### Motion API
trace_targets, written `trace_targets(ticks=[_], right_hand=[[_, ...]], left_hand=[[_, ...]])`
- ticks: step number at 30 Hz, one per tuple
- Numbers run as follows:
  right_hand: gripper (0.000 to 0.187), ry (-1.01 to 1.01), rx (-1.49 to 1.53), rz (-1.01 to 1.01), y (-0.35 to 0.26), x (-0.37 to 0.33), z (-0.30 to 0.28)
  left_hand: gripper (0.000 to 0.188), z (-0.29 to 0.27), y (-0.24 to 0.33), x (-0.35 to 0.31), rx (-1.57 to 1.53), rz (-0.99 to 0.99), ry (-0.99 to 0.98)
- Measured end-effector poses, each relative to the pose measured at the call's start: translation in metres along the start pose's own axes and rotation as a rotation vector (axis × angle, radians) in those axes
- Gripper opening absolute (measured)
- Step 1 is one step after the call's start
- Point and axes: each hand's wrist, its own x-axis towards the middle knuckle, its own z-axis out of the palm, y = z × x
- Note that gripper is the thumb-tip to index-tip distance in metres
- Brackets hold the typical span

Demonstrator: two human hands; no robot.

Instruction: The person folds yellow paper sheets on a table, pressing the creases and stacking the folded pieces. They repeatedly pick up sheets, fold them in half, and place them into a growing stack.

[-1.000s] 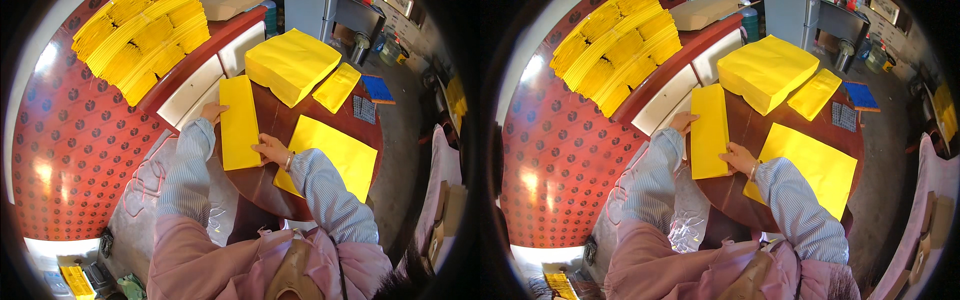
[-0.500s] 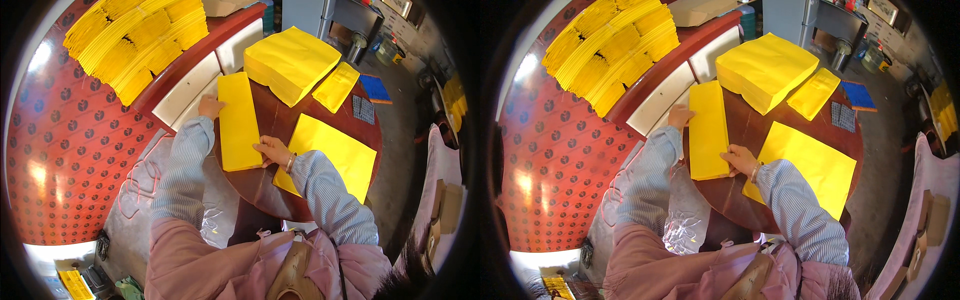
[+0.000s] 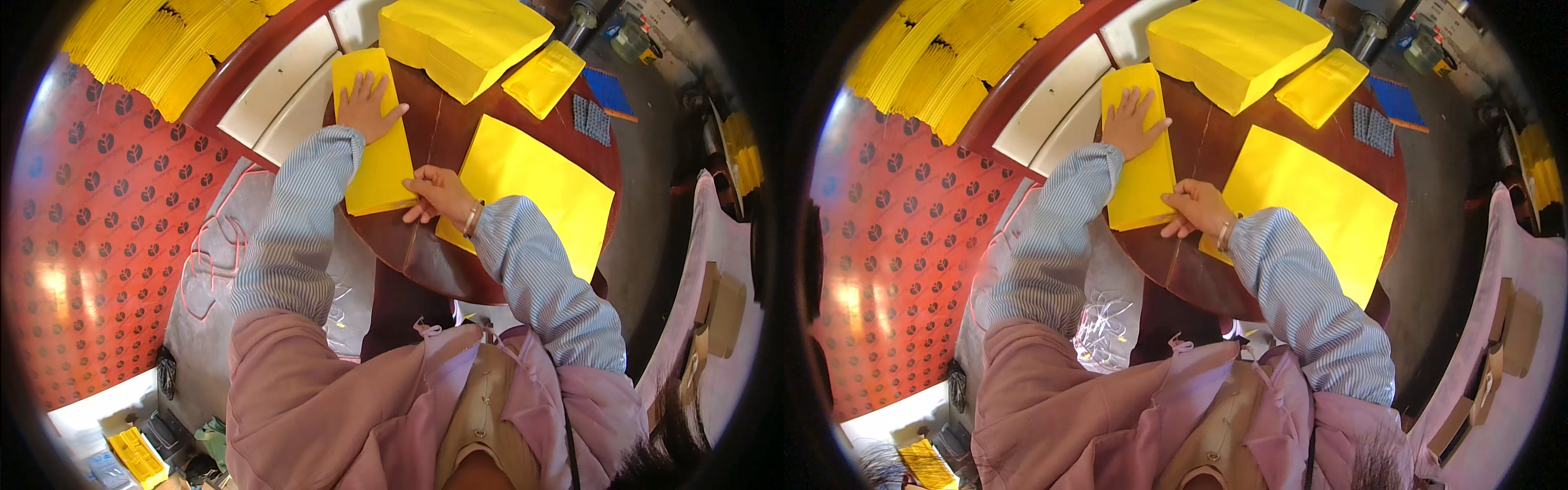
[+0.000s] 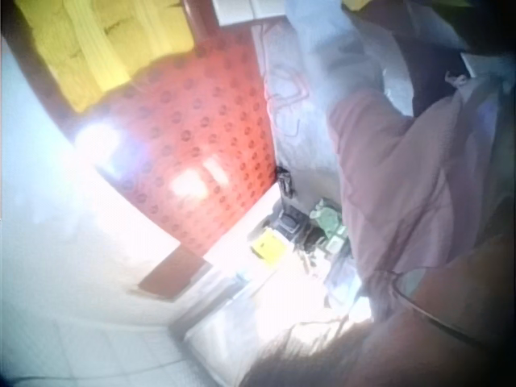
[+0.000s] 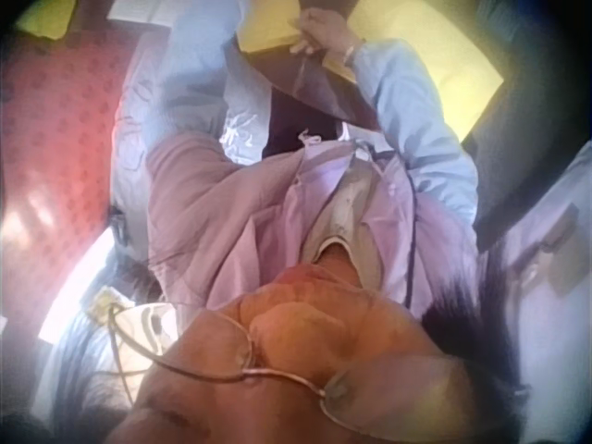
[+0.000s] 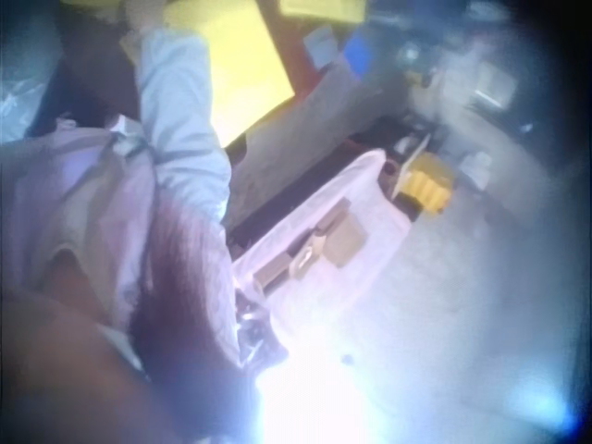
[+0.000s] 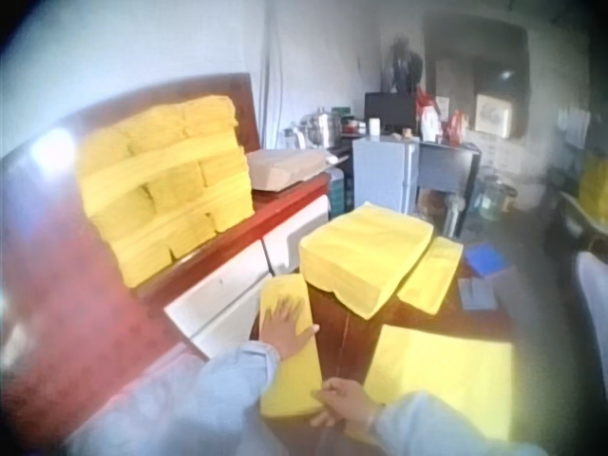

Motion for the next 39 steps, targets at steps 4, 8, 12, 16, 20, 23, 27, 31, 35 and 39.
trace_targets(ticks=[4,8,12,16,20,23,27,31,35,39], right_hand=[[0.027,-0.141,-0.007,0.111,0.014,-0.061,0.001],[0.028,-0.309,-0.073,0.133,0.02,-0.137,-0.019],[0.025,-0.132,-0.138,-0.074,0.002,-0.168,-0.093],[0.028,0.467,-0.463,-0.463,-0.028,-0.109,-0.216],[0.037,1.043,-1.166,-0.392,-0.037,-0.065,-0.334],[0.049,1.071,-1.823,-0.178,-0.028,-0.05,-0.387],[0.04,0.962,-1.531,-0.244,-0.032,-0.027,-0.433],[0.032,0.944,-1.345,-0.348,-0.033,-0.015,-0.466],[0.03,0.987,-1.289,-0.285,-0.043,-0.017,-0.47],[0.042,0.932,-1.123,-0.418,-0.045,-0.038,-0.445]], left_hand=[[0.087,-0.018,-0.001,0.002,-0.015,0.002,0.058],[0.062,-0.091,0.009,-0.026,-0.034,0.085,0.337],[0.018,-0.178,0.077,-0.128,-0.866,0.464,0.482],[0.013,-0.241,0.171,-0.219,0.344,0.575,0.932],[0.016,-0.246,0.233,-0.187,-0.996,0.912,0.594],[0.021,-0.24,0.263,-0.168,-1.173,0.964,0.449],[0.031,-0.215,0.285,-0.157,-1.248,0.891,0.309],[0.041,-0.151,0.3,-0.147,-1.114,0.581,0.084],[0.067,-0.068,0.302,-0.149,-0.826,0.289,0.023],[0.073,-0.018,0.299,-0.162,-0.585,0.218,0.029]])
